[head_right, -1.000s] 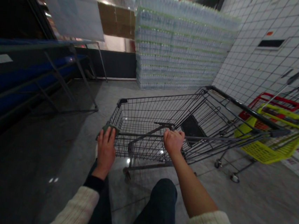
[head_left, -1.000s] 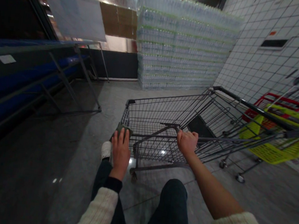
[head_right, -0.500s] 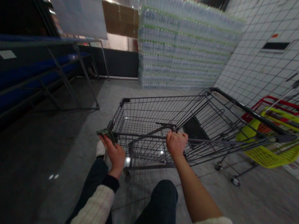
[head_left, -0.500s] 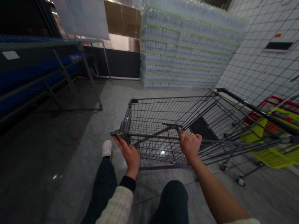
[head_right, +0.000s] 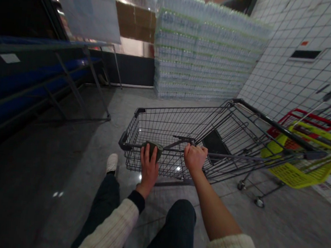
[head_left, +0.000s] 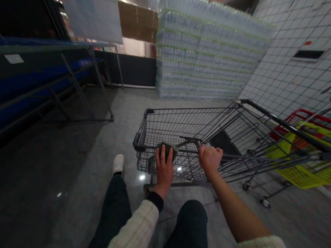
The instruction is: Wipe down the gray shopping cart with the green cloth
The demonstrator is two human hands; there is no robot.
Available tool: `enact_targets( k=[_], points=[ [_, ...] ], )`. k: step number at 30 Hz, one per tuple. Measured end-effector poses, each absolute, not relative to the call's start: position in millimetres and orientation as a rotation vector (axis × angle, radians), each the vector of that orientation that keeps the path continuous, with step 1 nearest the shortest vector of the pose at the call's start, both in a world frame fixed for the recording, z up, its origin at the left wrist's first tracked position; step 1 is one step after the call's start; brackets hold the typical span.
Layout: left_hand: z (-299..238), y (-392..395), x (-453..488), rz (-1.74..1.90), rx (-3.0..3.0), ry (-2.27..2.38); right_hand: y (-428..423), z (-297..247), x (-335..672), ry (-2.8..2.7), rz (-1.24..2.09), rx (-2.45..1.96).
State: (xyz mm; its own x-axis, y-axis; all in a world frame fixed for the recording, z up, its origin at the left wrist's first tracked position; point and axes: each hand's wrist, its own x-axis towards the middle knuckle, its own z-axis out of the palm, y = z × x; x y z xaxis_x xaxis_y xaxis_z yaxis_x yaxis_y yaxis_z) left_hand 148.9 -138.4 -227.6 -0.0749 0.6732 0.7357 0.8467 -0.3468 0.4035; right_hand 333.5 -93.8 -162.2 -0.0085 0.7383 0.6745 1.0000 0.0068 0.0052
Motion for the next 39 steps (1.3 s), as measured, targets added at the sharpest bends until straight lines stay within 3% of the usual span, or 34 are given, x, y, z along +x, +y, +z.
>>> enact_targets(
  k=[5,12,16,20,23,28,33,36,39],
  points=[
    [-221,-125,127,-1.284,-2.092,-1.525,-94,-162,334,-1.789,-0.698,-1.775],
    [-277,-157,55,-1.139,-2.426,-1.581,-96,-159,333,-1.803,-0.679,-1.773],
    [-288,-183,29,-1.471,-2.254,-1.84,-96,-160,333,-1.795,-0.655,-1.784],
    [-259,-183,21,-1.866,-1.594,-2.022,-96,-161,334,-1.795,-0.645,-1.791],
    [-235,-160,36,-1.996,-1.272,-2.135,-95,-162,334,-1.78,-0.658,-1.796],
    [-224,-134,132,-2.151,-1.362,-2.265,-92,-163,332,-1.781,-0.663,-1.799],
    [-238,-158,218,-2.025,-2.118,-2.035,-90,-160,327,-1.793,-0.673,-1.817],
    [-247,-177,212,-1.897,-2.471,-1.804,-88,-159,327,-1.798,-0.67,-1.809],
    [-245,-186,169,-1.972,-2.195,-1.883,-88,-162,330,-1.797,-0.672,-1.792]
  ],
)
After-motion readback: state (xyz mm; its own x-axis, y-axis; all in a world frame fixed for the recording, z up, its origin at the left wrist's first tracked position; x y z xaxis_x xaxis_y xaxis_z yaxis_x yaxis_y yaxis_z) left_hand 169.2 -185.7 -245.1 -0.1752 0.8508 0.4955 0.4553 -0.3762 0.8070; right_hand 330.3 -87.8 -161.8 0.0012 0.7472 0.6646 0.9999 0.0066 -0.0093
